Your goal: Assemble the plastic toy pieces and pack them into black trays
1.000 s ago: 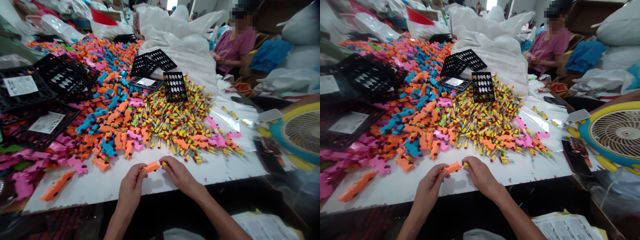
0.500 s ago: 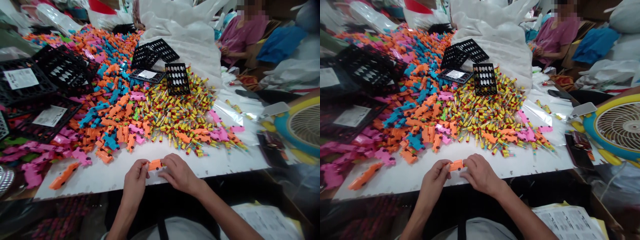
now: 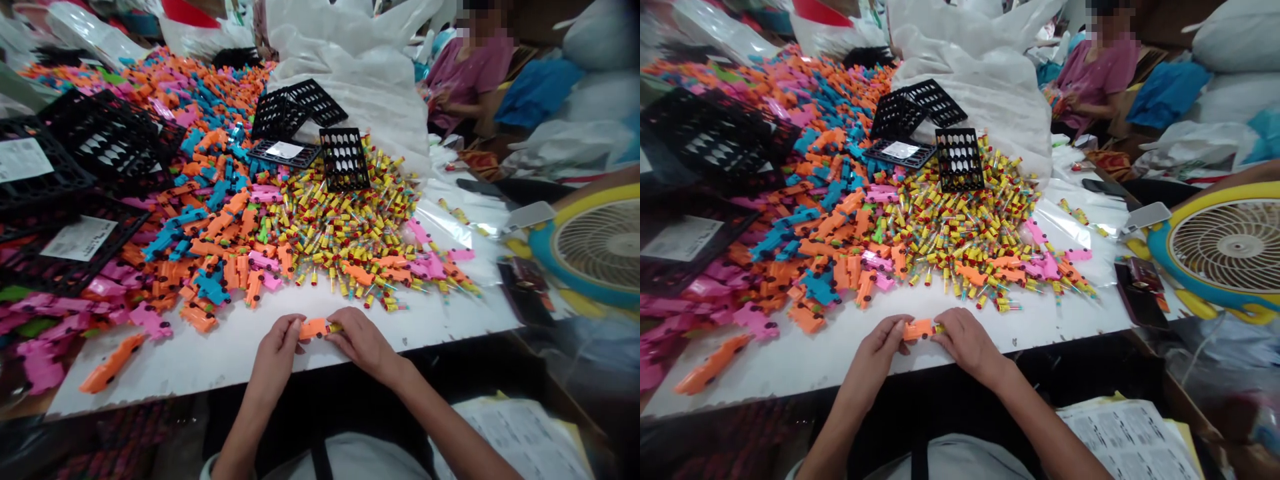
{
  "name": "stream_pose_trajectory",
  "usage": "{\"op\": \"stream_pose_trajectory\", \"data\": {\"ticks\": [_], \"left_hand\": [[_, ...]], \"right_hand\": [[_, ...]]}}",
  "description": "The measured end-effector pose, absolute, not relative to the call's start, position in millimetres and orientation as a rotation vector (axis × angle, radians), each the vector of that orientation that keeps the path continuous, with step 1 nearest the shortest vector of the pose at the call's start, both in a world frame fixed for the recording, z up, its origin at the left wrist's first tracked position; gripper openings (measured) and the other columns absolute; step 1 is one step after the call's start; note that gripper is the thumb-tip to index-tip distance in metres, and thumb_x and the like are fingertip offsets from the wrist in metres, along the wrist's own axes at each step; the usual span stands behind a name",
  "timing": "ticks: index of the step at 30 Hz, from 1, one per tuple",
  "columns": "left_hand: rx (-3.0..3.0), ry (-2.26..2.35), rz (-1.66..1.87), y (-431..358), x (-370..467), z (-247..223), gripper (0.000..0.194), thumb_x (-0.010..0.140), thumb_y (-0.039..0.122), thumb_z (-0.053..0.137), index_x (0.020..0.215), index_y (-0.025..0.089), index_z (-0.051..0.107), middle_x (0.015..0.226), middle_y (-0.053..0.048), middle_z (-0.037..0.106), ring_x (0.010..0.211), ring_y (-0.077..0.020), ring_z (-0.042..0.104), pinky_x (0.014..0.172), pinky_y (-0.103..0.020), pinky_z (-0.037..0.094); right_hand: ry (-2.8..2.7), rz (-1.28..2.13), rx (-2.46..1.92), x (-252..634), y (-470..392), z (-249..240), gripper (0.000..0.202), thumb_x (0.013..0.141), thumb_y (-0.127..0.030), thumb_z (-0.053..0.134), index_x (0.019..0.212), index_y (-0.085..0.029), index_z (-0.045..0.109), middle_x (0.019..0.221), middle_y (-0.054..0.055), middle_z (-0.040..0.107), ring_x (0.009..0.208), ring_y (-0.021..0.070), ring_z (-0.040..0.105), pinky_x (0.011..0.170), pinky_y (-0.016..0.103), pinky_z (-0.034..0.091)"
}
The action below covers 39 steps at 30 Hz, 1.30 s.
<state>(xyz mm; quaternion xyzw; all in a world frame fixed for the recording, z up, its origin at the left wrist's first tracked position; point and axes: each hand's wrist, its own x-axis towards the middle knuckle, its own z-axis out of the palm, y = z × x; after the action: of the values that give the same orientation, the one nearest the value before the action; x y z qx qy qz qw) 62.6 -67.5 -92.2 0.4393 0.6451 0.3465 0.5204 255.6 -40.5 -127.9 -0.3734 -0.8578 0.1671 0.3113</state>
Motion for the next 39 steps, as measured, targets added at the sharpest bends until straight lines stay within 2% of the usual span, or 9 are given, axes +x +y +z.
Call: {"op": "stream_pose_trajectory", "data": {"ticks": [5, 10, 16, 21, 25, 29, 33, 36, 39], "left_hand": [[1.276, 1.709, 0.952, -66, 44, -100, 0.044, 0.085, 0.051, 0.047, 0.114, 0.02, 0.061, 0.11, -0.009, 0.063, 0.085, -0.0181, 0.063, 0.076, -0.034, 0.052], [1.688, 2.019, 1.032, -39, 24, -107, 0.038, 0.09, 0.039, 0.044, 0.115, 0.016, 0.062, 0.11, -0.013, 0.062, 0.097, -0.0245, 0.058, 0.084, -0.041, 0.051], [2.145, 2.092, 1.014, 2, 42, -114, 0.034, 0.091, 0.021, 0.042, 0.118, 0.012, 0.061, 0.116, -0.016, 0.062, 0.108, -0.0282, 0.054, 0.096, -0.045, 0.046], [2.312, 2.256, 0.661, -3, 27, -119, 0.032, 0.087, 0.017, 0.049, 0.117, 0.014, 0.062, 0.118, -0.014, 0.065, 0.107, -0.0338, 0.054, 0.086, -0.049, 0.047], [2.478, 2.1, 0.621, -26, 16, -123, 0.034, 0.087, 0.011, 0.046, 0.117, 0.017, 0.061, 0.114, -0.01, 0.067, 0.105, -0.0297, 0.055, 0.087, -0.044, 0.046], [2.345, 2.214, 0.84, -37, 15, -125, 0.029, 0.089, 0.023, 0.05, 0.115, 0.012, 0.06, 0.111, -0.016, 0.062, 0.104, -0.0279, 0.055, 0.089, -0.043, 0.047], [2.13, 2.407, 0.716, -37, 9, -126, 0.038, 0.084, 0.032, 0.06, 0.115, 0.01, 0.057, 0.106, -0.018, 0.063, 0.1, -0.0322, 0.056, 0.087, -0.049, 0.046], [1.994, 2.233, 0.816, -41, 4, -126, 0.03, 0.083, 0.029, 0.062, 0.108, 0.014, 0.057, 0.101, -0.014, 0.065, 0.096, -0.03, 0.058, 0.086, -0.048, 0.047], [1.737, 2.102, 1.042, -51, 6, -125, 0.028, 0.08, 0.029, 0.064, 0.104, 0.018, 0.056, 0.095, -0.009, 0.063, 0.091, -0.0257, 0.059, 0.081, -0.043, 0.051]], "right_hand": [[-2.129, 0.162, -1.089, 294, -26, -123, 0.014, 0.094, -0.022, 0.051, 0.106, -0.02, 0.057, 0.093, 0.008, 0.066, 0.087, 0.0206, 0.059, 0.08, 0.036, 0.048], [-1.762, -0.251, -1.43, 311, -3, -116, 0.025, 0.09, -0.026, 0.056, 0.114, -0.018, 0.059, 0.109, 0.012, 0.064, 0.107, 0.0277, 0.054, 0.097, 0.049, 0.039], [-2.391, -0.063, -1.12, 225, 31, -118, 0.036, 0.092, -0.01, 0.045, 0.126, -0.018, 0.056, 0.125, 0.01, 0.062, 0.116, 0.0252, 0.05, 0.096, 0.04, 0.041], [-2.622, -0.096, -1.067, 205, 33, -122, 0.026, 0.095, -0.015, 0.047, 0.118, -0.018, 0.059, 0.106, 0.008, 0.066, 0.101, 0.0235, 0.052, 0.088, 0.037, 0.042], [-2.638, -0.056, -1.173, 205, 10, -121, 0.016, 0.09, -0.015, 0.05, 0.103, -0.014, 0.06, 0.096, 0.01, 0.063, 0.092, 0.0243, 0.05, 0.086, 0.038, 0.039], [-2.641, 0.036, -1.321, 187, 4, -117, 0.02, 0.083, -0.014, 0.052, 0.102, -0.013, 0.057, 0.1, 0.013, 0.059, 0.094, 0.0273, 0.049, 0.085, 0.041, 0.039], [-2.657, 0.127, -1.365, 177, 9, -121, 0.017, 0.087, -0.01, 0.044, 0.1, -0.015, 0.055, 0.097, 0.013, 0.06, 0.09, 0.0262, 0.053, 0.079, 0.039, 0.042], [-2.515, 0.388, -1.407, 186, 5, -120, 0.014, 0.091, -0.013, 0.043, 0.099, -0.016, 0.054, 0.091, 0.009, 0.063, 0.083, 0.0225, 0.057, 0.073, 0.033, 0.042], [-2.192, 0.828, -1.394, 195, -4, -113, 0.016, 0.097, -0.03, 0.042, 0.102, -0.02, 0.054, 0.083, 0.003, 0.064, 0.072, 0.0173, 0.058, 0.064, 0.027, 0.042]]}}
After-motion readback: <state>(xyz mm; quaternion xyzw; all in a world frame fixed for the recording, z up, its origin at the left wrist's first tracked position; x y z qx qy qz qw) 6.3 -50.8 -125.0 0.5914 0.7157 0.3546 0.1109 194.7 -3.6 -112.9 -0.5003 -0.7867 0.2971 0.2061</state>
